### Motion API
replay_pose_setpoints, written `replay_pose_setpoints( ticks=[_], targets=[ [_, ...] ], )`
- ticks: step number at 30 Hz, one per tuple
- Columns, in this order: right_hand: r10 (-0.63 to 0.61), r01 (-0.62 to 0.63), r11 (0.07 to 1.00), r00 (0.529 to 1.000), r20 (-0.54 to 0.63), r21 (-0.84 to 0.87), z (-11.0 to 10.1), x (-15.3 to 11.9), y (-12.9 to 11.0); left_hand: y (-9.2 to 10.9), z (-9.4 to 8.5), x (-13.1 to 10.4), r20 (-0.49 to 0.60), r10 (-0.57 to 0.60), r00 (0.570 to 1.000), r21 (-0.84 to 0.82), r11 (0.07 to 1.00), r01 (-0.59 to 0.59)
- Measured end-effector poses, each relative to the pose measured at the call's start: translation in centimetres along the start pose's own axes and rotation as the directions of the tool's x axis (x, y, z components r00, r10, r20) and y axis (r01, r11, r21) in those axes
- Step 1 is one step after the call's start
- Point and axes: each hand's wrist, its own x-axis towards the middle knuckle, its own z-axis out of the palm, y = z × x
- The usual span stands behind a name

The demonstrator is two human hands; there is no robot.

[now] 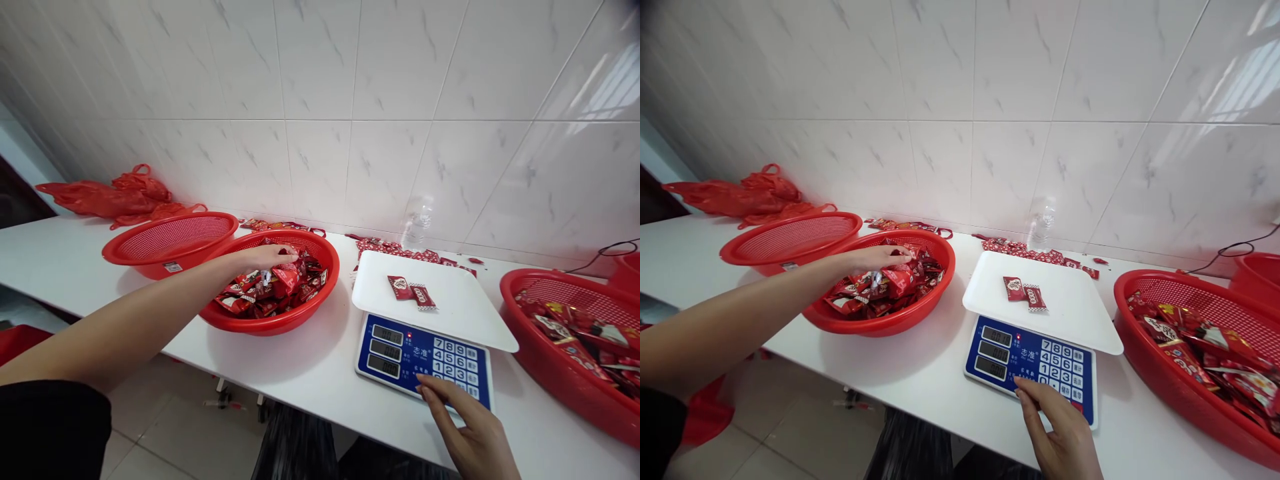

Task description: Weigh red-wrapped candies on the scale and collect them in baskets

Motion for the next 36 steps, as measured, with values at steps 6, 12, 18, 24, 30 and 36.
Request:
replay_pose_setpoints(
  ticks=[6,12,18,24,30,36],
  targets=[
    [-0.004,0.004,1.0,1.0,0.009,-0.016,-0.2,0.0,-0.2,-0.2,-0.2,1.1,-0.133,-0.012,0.991,-0.14,0.99,-0.007],
    [-0.016,0.016,0.999,1.0,-0.005,-0.036,-0.4,1.0,-0.3,3.6,0.4,1.3,-0.055,-0.091,0.994,-0.477,0.877,0.054],
    [-0.053,0.05,0.998,0.997,-0.053,-0.049,-1.0,5.9,-1.9,10.9,7.1,1.2,0.07,0.038,0.997,-0.634,0.773,0.015],
    [-0.3,0.273,0.936,0.949,-0.097,-0.221,-0.1,9.7,-2.7,15.6,16.5,0.8,0.283,0.183,0.942,-0.747,0.658,0.096],
    [-0.352,0.307,0.901,0.931,-0.101,-0.305,-1.9,10.7,-0.6,16.7,18.6,1.0,0.237,0.27,0.933,-0.754,0.657,0.001],
    [-0.062,-0.027,0.871,0.984,-0.164,-0.49,-5.7,12.2,4.1,13.9,14.7,5.1,-0.048,0.251,0.967,-0.46,0.854,-0.245]
  ],
)
